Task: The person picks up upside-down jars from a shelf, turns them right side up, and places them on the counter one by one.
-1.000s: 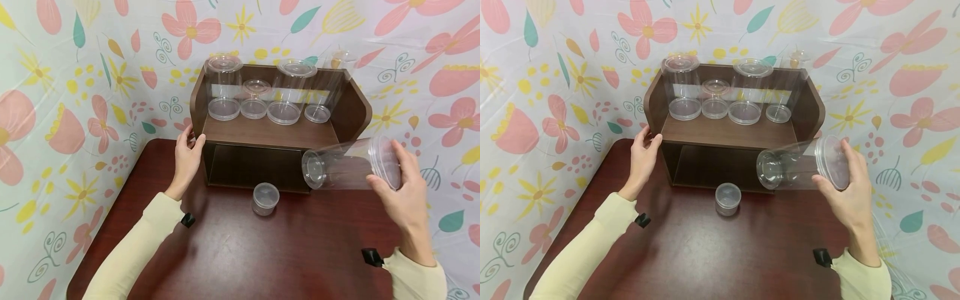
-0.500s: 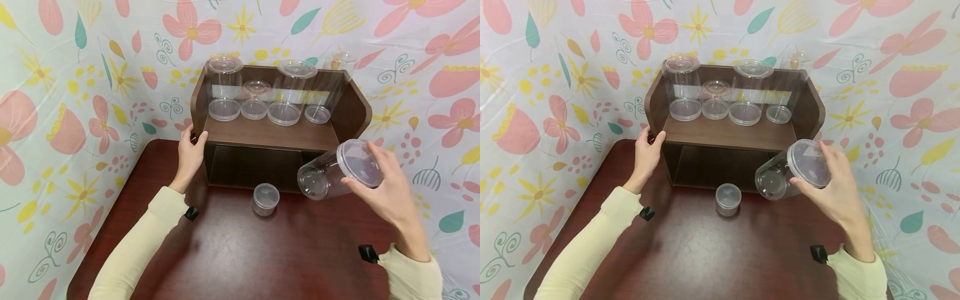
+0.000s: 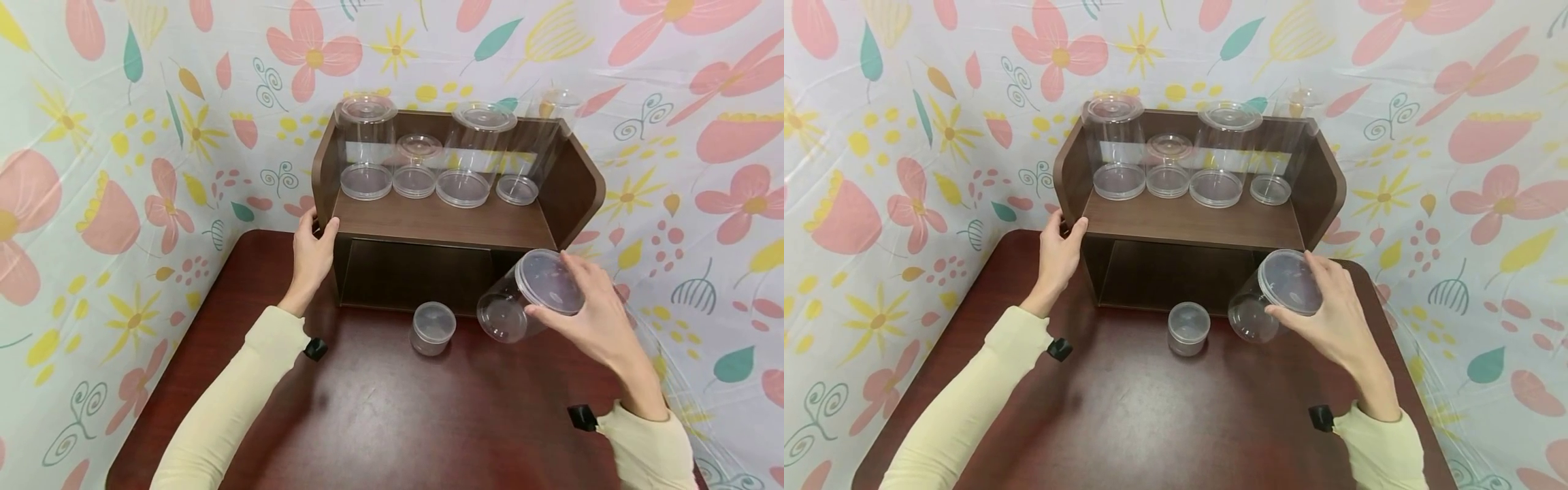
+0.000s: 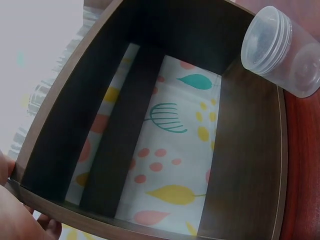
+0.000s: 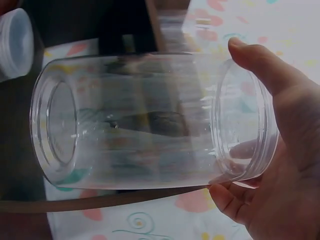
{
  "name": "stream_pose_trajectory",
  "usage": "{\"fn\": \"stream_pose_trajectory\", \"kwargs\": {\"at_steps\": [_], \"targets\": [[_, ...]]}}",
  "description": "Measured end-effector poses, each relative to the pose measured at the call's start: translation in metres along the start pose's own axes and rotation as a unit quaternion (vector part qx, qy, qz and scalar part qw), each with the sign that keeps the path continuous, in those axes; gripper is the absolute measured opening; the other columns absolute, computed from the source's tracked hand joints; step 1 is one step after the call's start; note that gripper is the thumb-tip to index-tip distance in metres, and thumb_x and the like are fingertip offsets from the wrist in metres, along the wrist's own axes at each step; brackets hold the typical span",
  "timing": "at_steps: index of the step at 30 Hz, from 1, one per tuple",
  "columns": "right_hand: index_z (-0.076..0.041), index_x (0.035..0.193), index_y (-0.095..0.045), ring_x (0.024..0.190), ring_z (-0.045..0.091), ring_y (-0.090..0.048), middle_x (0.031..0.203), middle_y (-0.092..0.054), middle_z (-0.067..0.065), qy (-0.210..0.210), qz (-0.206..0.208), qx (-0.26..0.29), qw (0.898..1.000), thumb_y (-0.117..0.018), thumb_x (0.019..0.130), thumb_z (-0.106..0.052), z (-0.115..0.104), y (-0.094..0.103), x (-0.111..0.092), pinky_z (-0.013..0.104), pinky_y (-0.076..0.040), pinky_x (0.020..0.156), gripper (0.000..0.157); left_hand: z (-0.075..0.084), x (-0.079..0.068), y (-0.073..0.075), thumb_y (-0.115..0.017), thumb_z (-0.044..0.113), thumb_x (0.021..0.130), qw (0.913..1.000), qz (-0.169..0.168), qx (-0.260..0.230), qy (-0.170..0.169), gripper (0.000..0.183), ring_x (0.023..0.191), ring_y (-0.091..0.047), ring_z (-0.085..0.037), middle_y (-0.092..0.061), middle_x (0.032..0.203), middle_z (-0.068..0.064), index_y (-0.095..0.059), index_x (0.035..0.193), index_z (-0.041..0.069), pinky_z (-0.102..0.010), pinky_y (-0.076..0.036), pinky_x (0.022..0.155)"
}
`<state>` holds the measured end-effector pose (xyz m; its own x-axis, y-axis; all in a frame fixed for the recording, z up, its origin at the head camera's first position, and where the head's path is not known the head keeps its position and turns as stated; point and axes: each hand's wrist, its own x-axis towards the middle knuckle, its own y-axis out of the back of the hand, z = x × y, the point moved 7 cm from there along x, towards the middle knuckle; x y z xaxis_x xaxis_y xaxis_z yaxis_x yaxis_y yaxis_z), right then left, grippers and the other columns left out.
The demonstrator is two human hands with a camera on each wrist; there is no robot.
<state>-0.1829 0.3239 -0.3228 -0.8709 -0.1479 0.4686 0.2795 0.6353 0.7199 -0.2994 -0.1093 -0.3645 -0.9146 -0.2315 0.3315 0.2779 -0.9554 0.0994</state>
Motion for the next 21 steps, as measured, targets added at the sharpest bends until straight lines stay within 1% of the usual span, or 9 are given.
{"fn": "stream_pose_trajectory", "kwargs": {"at_steps": [4,8,11,18,21], "targets": [[0.003,0.152,-0.046,0.128,0.045,-0.042,0.141,-0.050,0.028,0.002,-0.009,-0.006,1.000,-0.098,0.065,-0.022,0.005,-0.013,-0.001,0.031,-0.030,0.100,0.104,-0.001,0.001,0.000,-0.063,0.017,0.104,0.9999,0.000,-0.012,0.001,0.043,0.126,-0.057,-0.030,-0.057,0.135,-0.020,-0.054,0.143,0.000,-0.042,-0.048,0.106],[0.004,0.151,-0.046,0.128,0.045,-0.042,0.142,-0.049,0.029,0.003,-0.026,-0.008,1.000,-0.097,0.067,-0.025,0.009,-0.026,-0.004,0.045,-0.034,0.096,0.103,-0.002,0.001,-0.001,-0.062,0.013,0.104,0.9993,0.002,-0.036,0.006,0.043,0.125,-0.056,-0.029,-0.056,0.135,-0.021,-0.053,0.143,-0.001,-0.040,-0.047,0.106],[0.006,0.150,-0.046,0.127,0.045,-0.042,0.142,-0.048,0.030,0.005,-0.034,-0.011,0.999,-0.097,0.067,-0.025,0.012,-0.036,-0.005,0.052,-0.035,0.092,0.103,-0.003,0.000,-0.002,-0.062,0.012,0.104,0.9986,0.000,-0.052,0.012,0.043,0.125,-0.055,-0.029,-0.055,0.135,-0.021,-0.052,0.143,-0.002,-0.040,-0.046,0.107],[0.010,0.148,-0.047,0.122,0.046,-0.044,0.140,-0.049,0.032,0.008,-0.038,-0.020,0.999,-0.098,0.063,-0.029,0.021,-0.057,-0.012,0.055,-0.039,0.089,0.107,-0.004,0.000,-0.003,-0.061,0.012,0.104,0.9976,-0.009,-0.066,0.020,0.043,0.123,-0.054,-0.027,-0.055,0.135,-0.019,-0.051,0.144,0.000,-0.038,-0.045,0.106],[0.011,0.146,-0.048,0.121,0.046,-0.045,0.139,-0.050,0.032,0.011,-0.038,-0.023,0.999,-0.098,0.062,-0.029,0.023,-0.064,-0.014,0.056,-0.040,0.089,0.106,-0.004,0.000,-0.003,-0.061,0.012,0.104,0.9972,-0.010,-0.071,0.022,0.043,0.122,-0.054,-0.025,-0.055,0.134,-0.018,-0.051,0.144,0.000,-0.037,-0.045,0.106]]}}
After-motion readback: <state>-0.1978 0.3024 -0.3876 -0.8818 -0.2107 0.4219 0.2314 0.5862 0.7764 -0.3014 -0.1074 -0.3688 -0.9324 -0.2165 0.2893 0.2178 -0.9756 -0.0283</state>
